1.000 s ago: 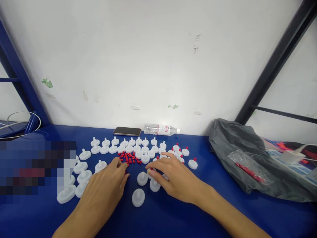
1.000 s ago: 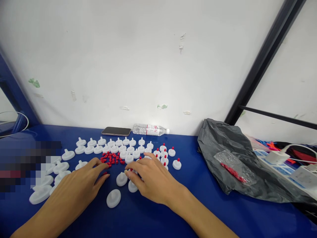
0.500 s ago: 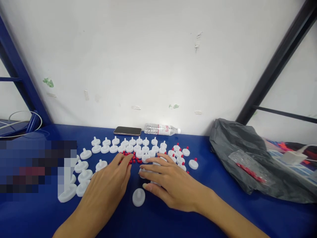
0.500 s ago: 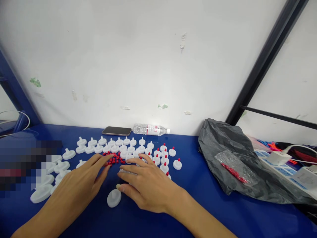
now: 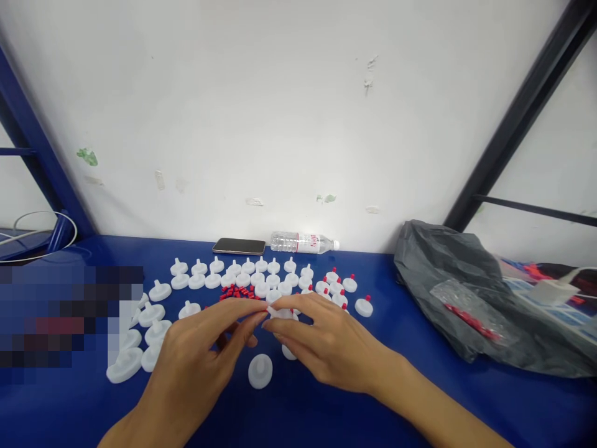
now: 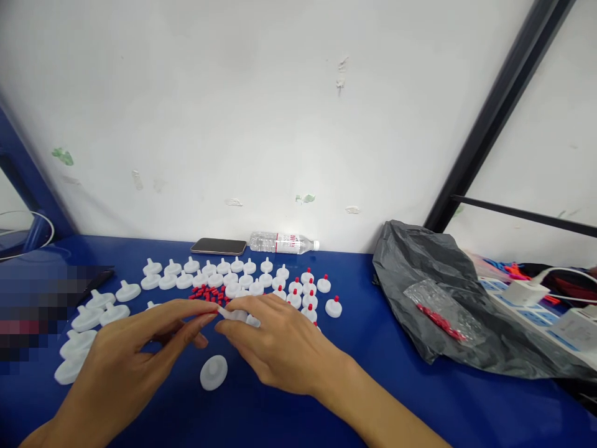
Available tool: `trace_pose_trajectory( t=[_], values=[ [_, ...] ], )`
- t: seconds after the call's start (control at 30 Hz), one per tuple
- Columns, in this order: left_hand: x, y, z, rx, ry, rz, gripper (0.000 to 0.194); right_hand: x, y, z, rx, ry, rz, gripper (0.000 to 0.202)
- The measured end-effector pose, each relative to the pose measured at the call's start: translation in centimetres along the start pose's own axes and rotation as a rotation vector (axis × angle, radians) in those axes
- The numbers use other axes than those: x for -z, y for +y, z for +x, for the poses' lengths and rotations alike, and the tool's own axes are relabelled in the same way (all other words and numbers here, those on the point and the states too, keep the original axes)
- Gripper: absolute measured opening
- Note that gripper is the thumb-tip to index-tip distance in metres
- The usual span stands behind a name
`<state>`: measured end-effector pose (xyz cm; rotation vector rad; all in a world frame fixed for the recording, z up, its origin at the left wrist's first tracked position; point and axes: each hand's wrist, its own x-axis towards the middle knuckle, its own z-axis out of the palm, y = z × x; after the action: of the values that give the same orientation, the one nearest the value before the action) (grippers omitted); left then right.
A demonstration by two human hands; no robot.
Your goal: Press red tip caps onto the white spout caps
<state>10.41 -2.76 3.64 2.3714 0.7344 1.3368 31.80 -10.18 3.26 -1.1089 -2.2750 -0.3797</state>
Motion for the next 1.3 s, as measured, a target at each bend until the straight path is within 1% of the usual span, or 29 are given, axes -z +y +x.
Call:
trace_pose_trajectory(
  t=[0.1, 0.27, 0.33, 0.4, 0.5, 0.57, 0.63, 0.7, 0.77, 0.87, 0.97, 1.1, 1.2, 1.3],
  values=[
    [0.0, -0.2, -0.2, -0.001, 0.013, -0.003, 0.013, 0.0, 0.1, 0.1, 0.014, 0.02, -0.006, 0.025],
    [0.0, -0.3, -0.2, -0.012, -0.016, -0.018, 0.017, 0.0, 0.0, 0.1, 0.043, 0.049, 0.015, 0.025],
    [0.0, -0.3, -0.1, -0.007, -0.008, -0.006, 0.016, 0.0, 0.0, 0.0, 0.03, 0.045, 0.033, 0.028],
    [0.1, -0.2, 0.0, -0.006, 0.0, 0.007, 0.014, 0.0, 0.0, 0.0, -0.017, 0.058, 0.089, 0.03],
    [0.2, -0.2, 0.0, -0.009, -0.009, 0.031, 0.015, 0.0, -0.1, 0.0, -0.105, 0.159, 0.23, 0.031],
    [0.1, -0.4, -0.1, -0.015, -0.011, 0.069, 0.015, 0.0, -0.2, 0.1, -0.125, 0.219, 0.293, 0.035],
    [0.0, -0.7, -0.2, -0.058, 0.018, 0.13, 0.017, 0.1, -0.2, 0.2, -0.12, 0.241, 0.316, 0.039],
    [-0.2, -1.0, -0.3, -0.126, 0.034, 0.213, 0.025, 0.3, -0.2, 0.3, -0.119, 0.245, 0.33, 0.039],
    [-0.4, -1.3, -0.3, -0.195, 0.005, 0.292, 0.03, 0.4, -0.2, 0.4, -0.137, 0.253, 0.354, 0.038],
    [-0.5, -1.4, -0.2, -0.253, -0.06, 0.381, 0.035, 0.4, -0.2, 0.4, -0.167, 0.271, 0.384, 0.034],
    [-0.4, -1.4, -0.1, -0.331, -0.072, 0.459, 0.036, 0.2, -0.2, 0.3, -0.162, 0.296, 0.389, 0.031],
    [-0.4, -1.4, -0.1, -0.434, -0.074, 0.475, 0.03, -0.2, -0.1, 0.1, -0.115, 0.33, 0.372, 0.033],
    [-0.4, -1.3, -0.2, -0.446, -0.083, 0.459, 0.026, -0.3, 0.0, 0.0, -0.088, 0.322, 0.348, 0.033],
    [-0.4, -1.2, -0.2, -0.437, -0.1, 0.423, 0.028, -0.3, 0.0, 0.0, -0.046, 0.295, 0.314, 0.033]
  ],
)
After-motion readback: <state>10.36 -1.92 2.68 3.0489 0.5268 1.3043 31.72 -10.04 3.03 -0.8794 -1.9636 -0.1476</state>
